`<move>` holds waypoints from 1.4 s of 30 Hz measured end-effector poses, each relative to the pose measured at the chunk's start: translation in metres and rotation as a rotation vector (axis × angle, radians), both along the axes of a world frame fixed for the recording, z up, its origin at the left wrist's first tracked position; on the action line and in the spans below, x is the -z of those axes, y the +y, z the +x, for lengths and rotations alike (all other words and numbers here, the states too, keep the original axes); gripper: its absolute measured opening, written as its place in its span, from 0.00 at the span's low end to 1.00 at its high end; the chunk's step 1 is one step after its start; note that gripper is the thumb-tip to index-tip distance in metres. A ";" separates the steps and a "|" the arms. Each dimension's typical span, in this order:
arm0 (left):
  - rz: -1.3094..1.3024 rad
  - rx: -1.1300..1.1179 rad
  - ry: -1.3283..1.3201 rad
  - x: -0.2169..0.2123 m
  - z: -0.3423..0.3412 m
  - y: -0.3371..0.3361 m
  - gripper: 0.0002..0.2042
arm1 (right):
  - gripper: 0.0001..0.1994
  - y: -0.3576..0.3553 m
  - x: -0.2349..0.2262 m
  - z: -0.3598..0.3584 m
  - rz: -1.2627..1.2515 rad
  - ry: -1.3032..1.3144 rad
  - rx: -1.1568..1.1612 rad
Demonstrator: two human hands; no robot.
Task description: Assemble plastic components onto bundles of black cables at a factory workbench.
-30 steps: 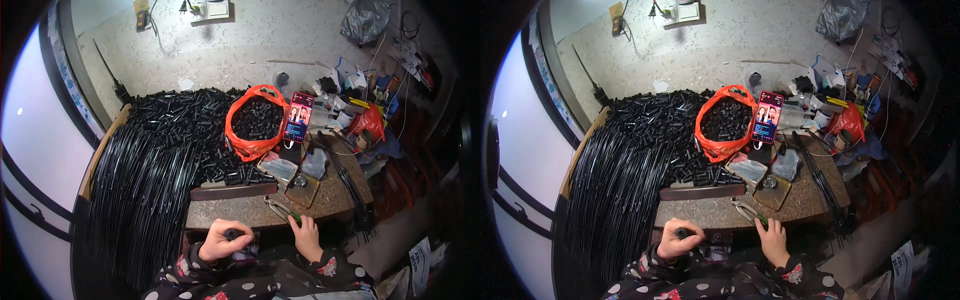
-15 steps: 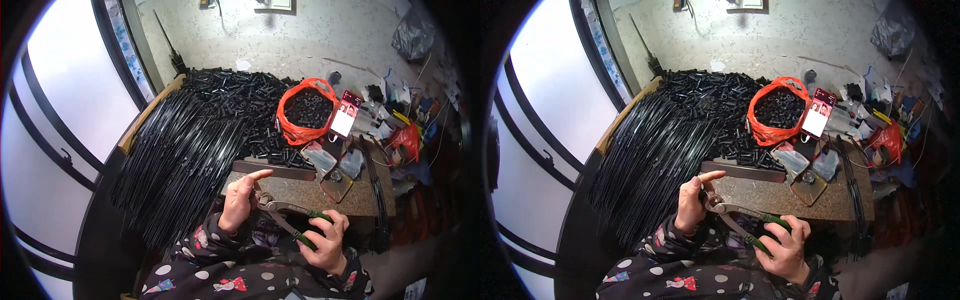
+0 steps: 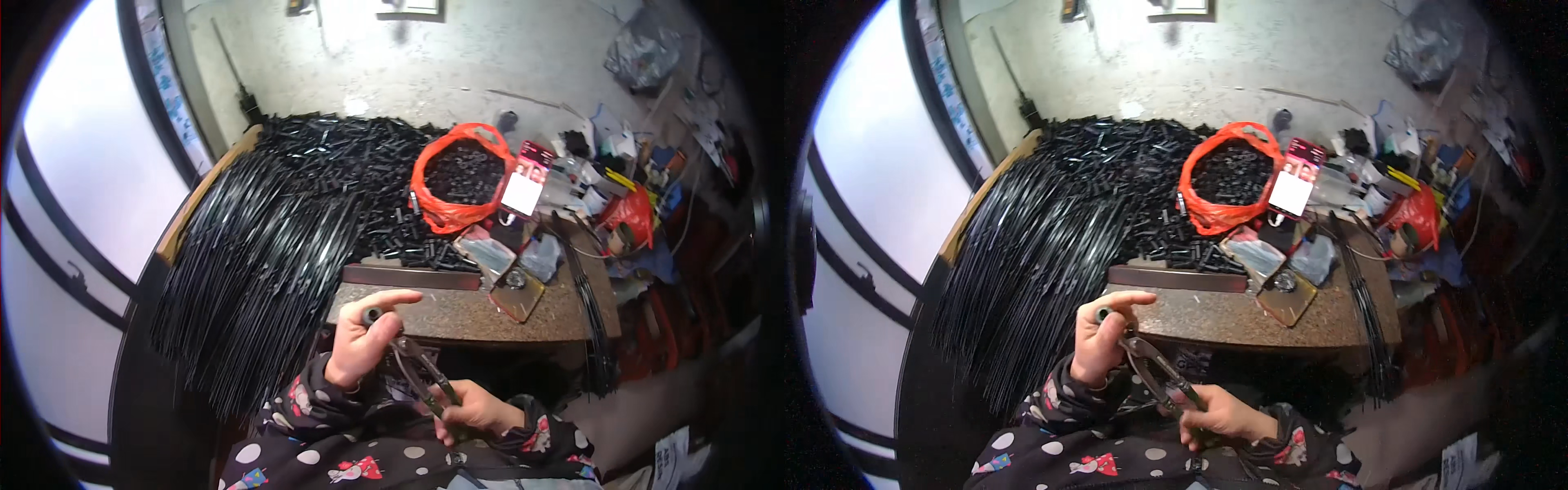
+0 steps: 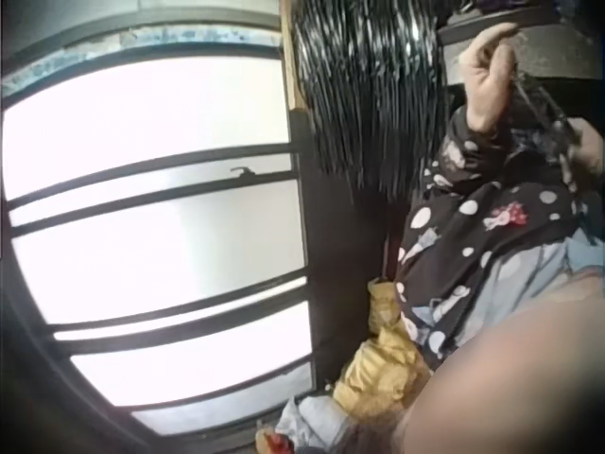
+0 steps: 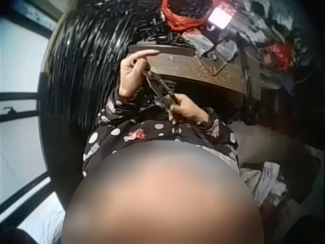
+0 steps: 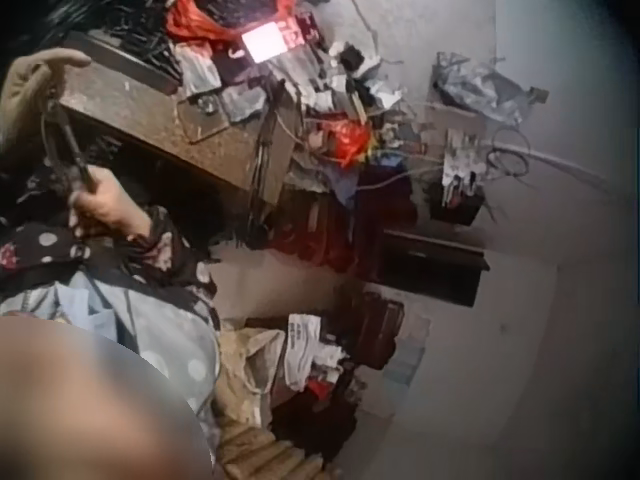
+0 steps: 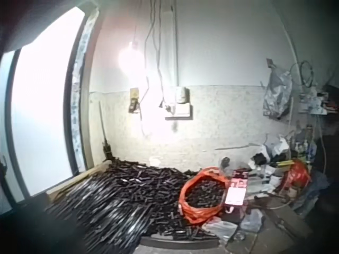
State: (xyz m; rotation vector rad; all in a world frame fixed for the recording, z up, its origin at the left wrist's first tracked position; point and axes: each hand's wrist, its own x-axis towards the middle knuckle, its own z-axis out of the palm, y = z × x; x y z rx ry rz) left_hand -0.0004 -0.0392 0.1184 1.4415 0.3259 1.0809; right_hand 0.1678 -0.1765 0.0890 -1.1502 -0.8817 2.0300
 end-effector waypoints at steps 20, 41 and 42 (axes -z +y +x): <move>0.177 -0.111 0.135 0.001 -0.013 0.014 0.28 | 0.24 0.023 -0.033 0.016 1.424 -1.437 0.427; 0.233 0.013 0.072 -0.005 -0.005 0.008 0.24 | 0.19 0.001 0.000 -0.002 0.430 -0.353 -0.077; 0.185 -0.016 0.085 -0.004 -0.005 0.005 0.24 | 0.21 0.004 -0.004 -0.003 0.348 -0.161 -0.093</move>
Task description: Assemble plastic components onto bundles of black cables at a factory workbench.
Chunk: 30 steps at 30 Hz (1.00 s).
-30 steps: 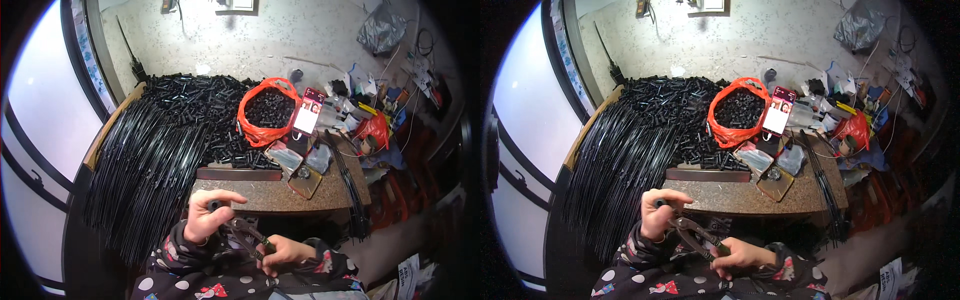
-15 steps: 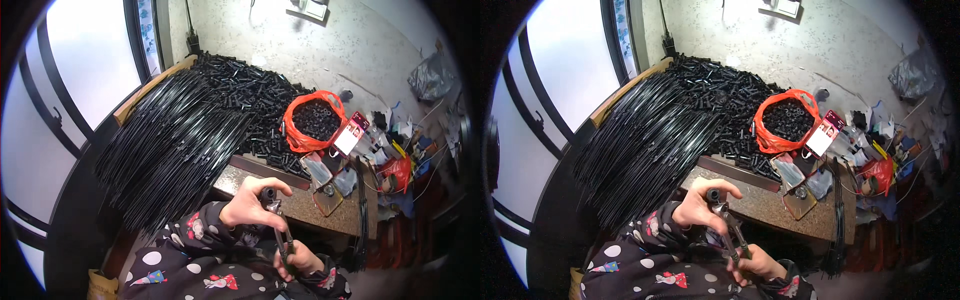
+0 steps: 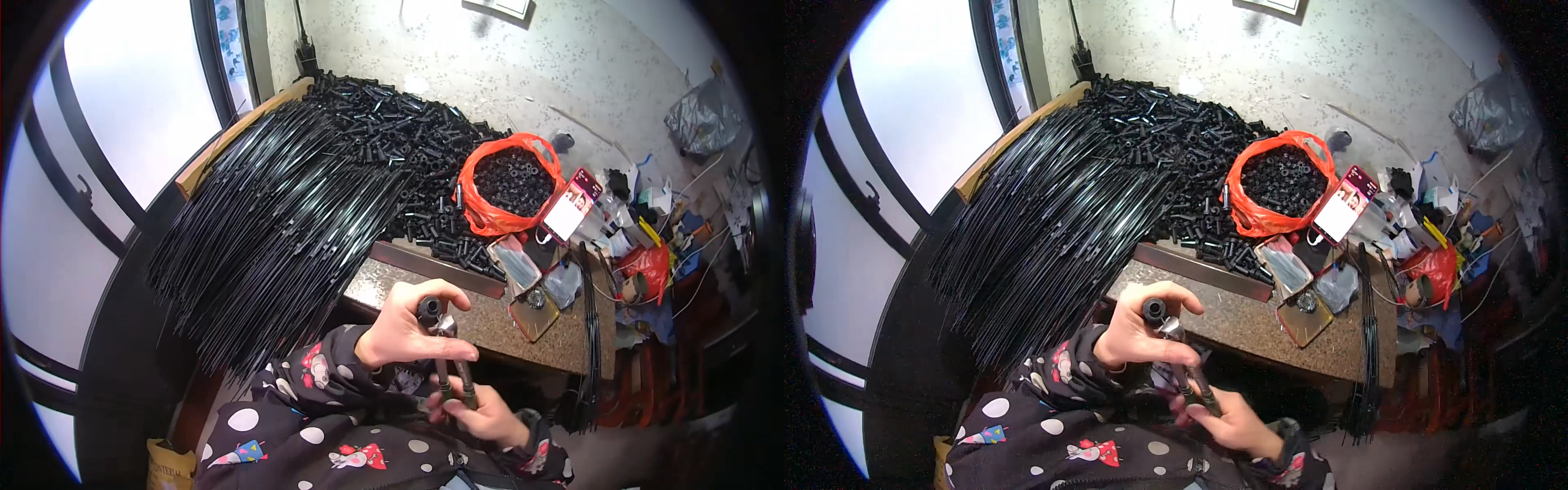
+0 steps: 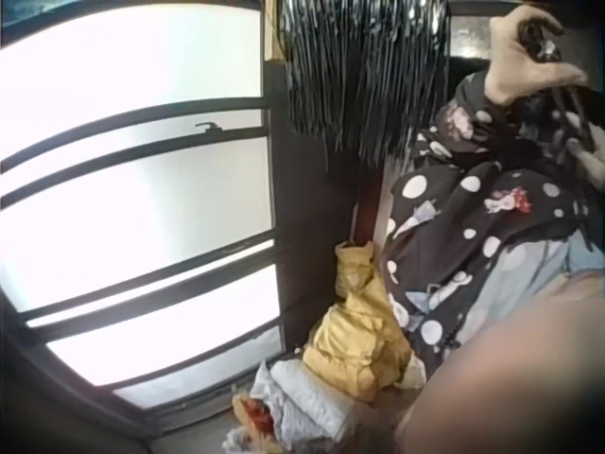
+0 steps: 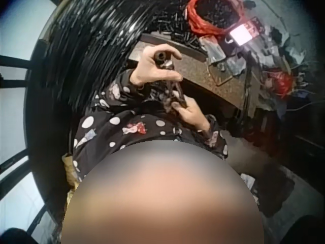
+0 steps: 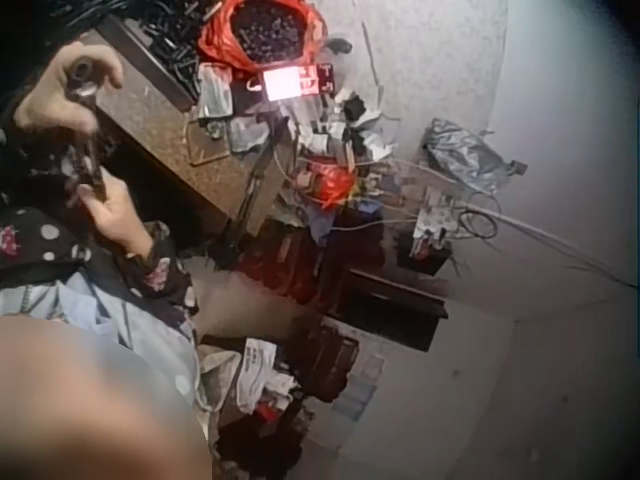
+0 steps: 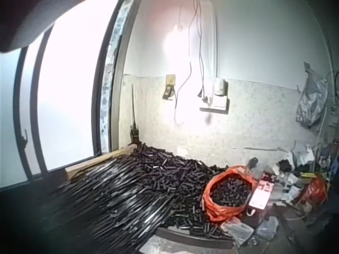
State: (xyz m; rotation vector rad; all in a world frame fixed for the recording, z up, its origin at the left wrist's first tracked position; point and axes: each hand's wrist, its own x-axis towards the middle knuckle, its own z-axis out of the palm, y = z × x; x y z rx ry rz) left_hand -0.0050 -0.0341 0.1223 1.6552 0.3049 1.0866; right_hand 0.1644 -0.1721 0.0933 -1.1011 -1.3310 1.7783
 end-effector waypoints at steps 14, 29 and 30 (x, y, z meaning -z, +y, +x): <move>-0.199 -0.226 0.068 0.037 0.030 -0.011 0.10 | 0.05 -0.008 0.032 -0.014 -0.060 -0.036 0.275; -0.238 -0.001 -0.032 0.063 0.040 0.006 0.26 | 0.17 0.090 0.104 0.195 0.771 -1.286 0.744; -0.219 -0.008 -0.017 0.064 0.041 0.008 0.26 | 0.17 0.093 0.105 0.196 0.772 -1.284 0.740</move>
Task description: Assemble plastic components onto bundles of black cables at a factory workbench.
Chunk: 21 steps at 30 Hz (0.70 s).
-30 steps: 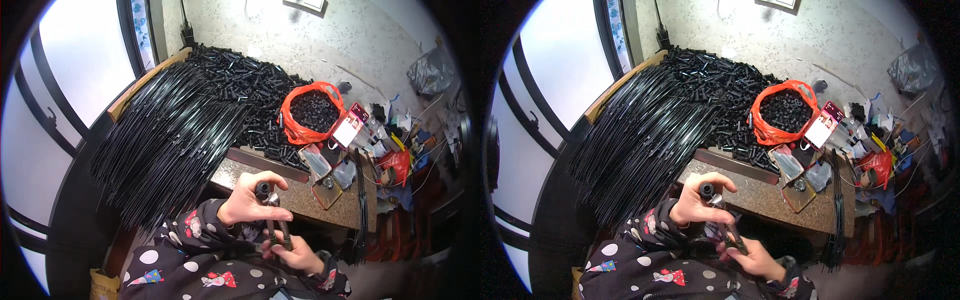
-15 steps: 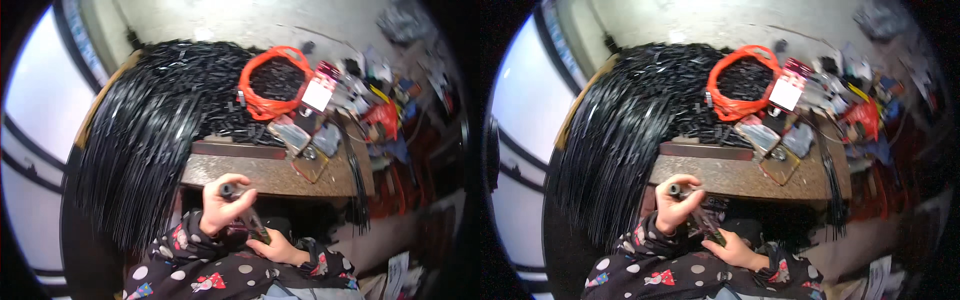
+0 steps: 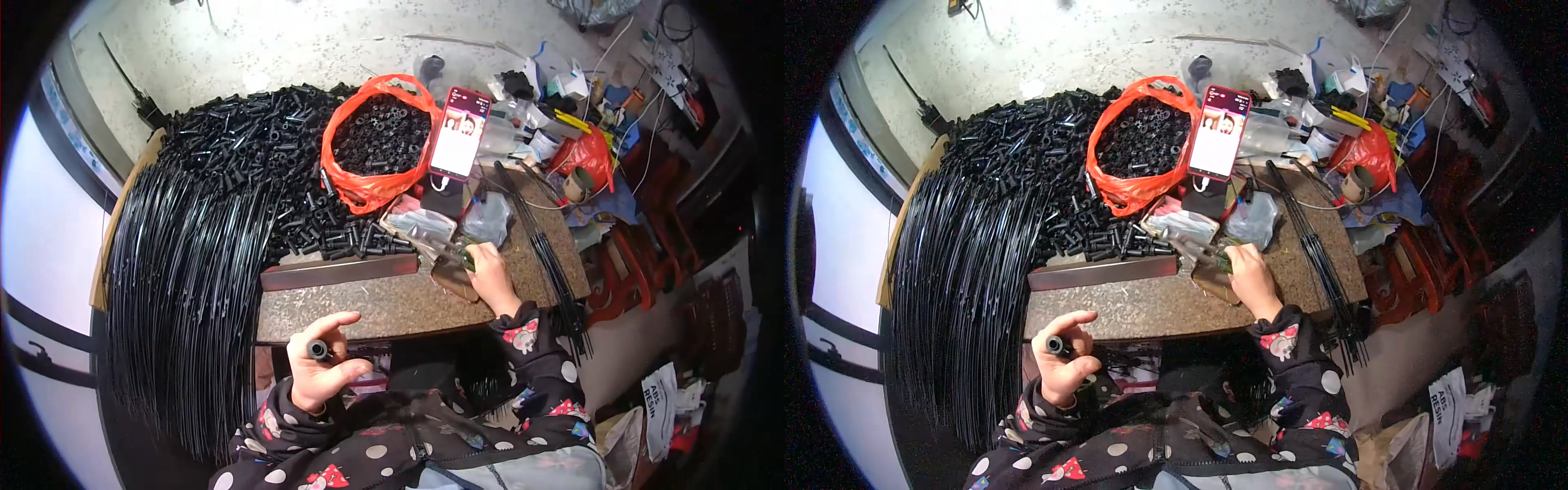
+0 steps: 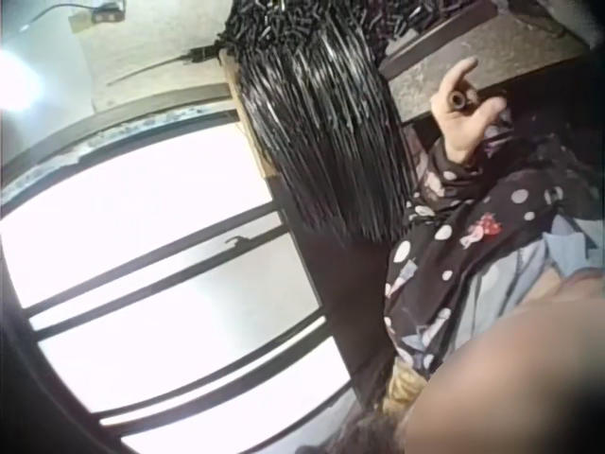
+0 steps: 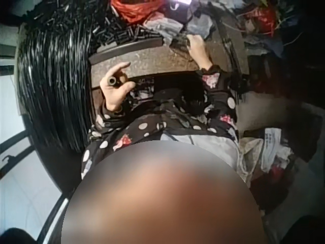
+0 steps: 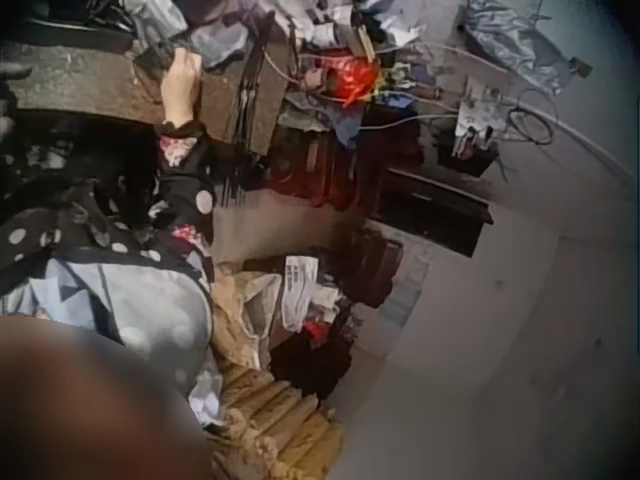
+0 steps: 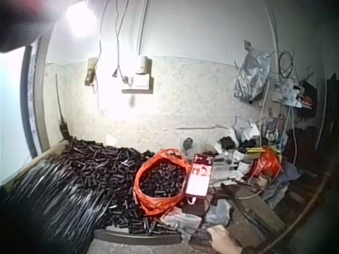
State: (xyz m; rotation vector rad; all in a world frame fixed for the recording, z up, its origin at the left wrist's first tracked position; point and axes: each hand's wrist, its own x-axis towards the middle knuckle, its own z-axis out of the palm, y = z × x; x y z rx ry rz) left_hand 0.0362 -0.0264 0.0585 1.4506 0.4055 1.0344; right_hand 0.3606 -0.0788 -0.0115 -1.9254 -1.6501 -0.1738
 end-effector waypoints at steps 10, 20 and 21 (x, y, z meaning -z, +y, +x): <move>-0.011 0.082 0.043 0.003 0.005 0.006 0.27 | 0.08 0.006 0.004 0.011 0.064 -0.279 -0.160; 0.007 0.133 0.122 -0.017 0.000 -0.007 0.22 | 0.08 0.002 -0.013 0.008 0.214 0.107 0.086; 0.019 0.145 0.143 -0.020 0.000 -0.010 0.22 | 0.08 -0.002 -0.018 0.001 0.216 0.105 0.080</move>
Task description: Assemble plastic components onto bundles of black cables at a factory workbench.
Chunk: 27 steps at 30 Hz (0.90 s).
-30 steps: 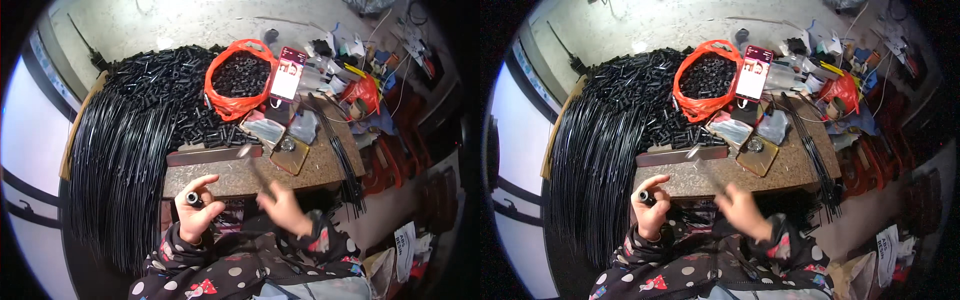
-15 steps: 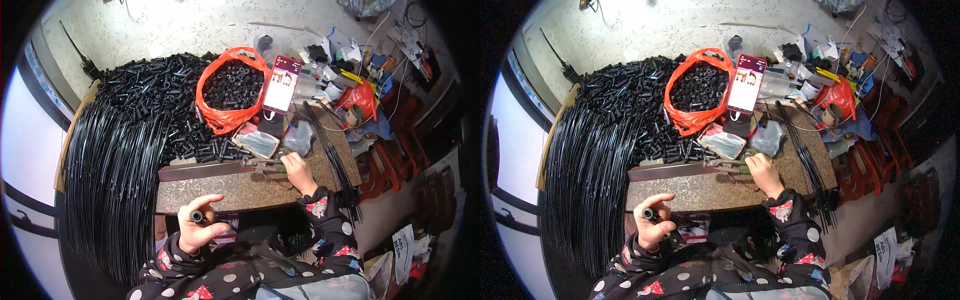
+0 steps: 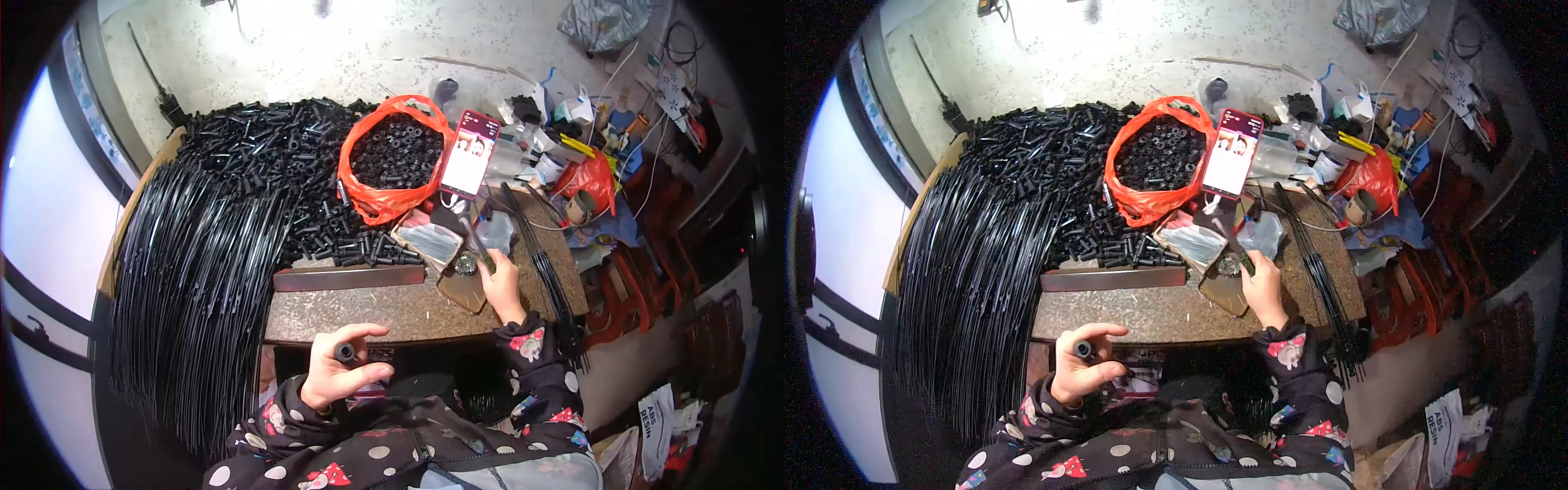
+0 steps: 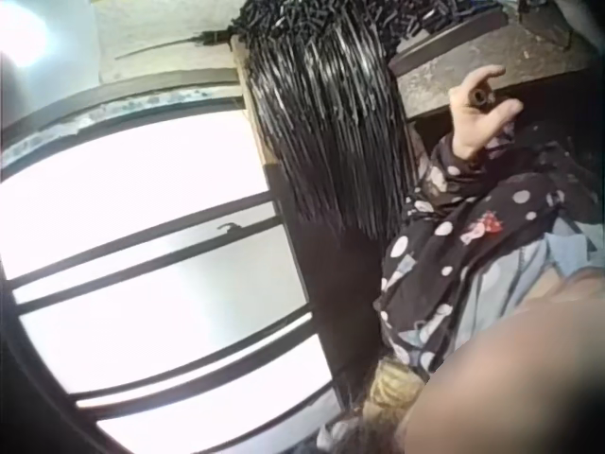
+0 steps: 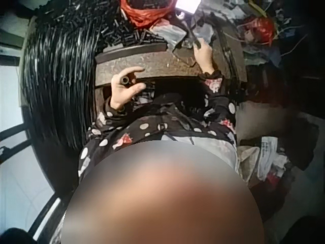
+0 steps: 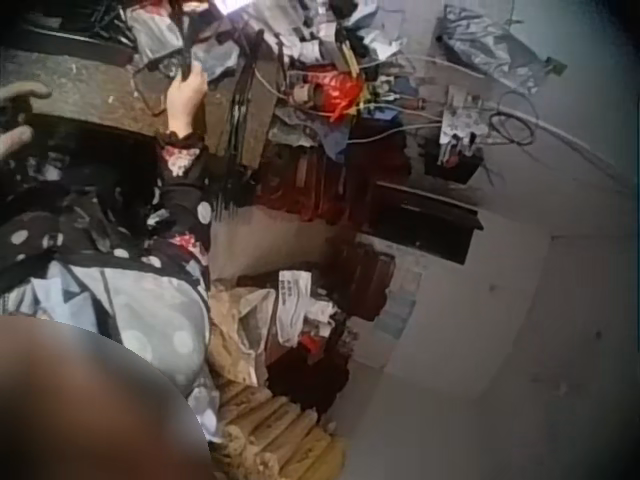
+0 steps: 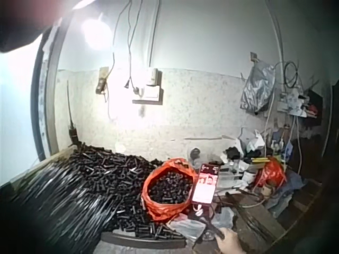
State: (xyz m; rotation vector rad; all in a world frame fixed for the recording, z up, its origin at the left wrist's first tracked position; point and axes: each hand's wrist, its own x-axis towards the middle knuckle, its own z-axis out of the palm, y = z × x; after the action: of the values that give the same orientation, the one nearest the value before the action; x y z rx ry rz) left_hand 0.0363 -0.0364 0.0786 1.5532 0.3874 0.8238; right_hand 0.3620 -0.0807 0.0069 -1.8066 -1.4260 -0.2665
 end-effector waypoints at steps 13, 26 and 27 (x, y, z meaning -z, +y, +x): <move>0.093 -0.162 -0.025 -0.026 0.009 -0.033 0.31 | 0.13 -0.054 -0.087 -0.208 0.201 1.317 -0.658; 0.077 -0.095 -0.125 -0.039 0.022 -0.008 0.20 | 0.03 -0.016 -0.051 -0.069 0.269 0.605 0.116; 0.070 -0.067 -0.136 -0.035 0.019 -0.008 0.21 | 0.04 -0.020 -0.034 -0.038 0.266 0.503 0.159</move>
State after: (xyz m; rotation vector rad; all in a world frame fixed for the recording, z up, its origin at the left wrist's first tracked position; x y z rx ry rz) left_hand 0.0556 -0.0439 0.1135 1.5455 0.3154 0.9991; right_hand 0.3237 -0.1009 0.0411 -1.6199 -0.8553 -0.0669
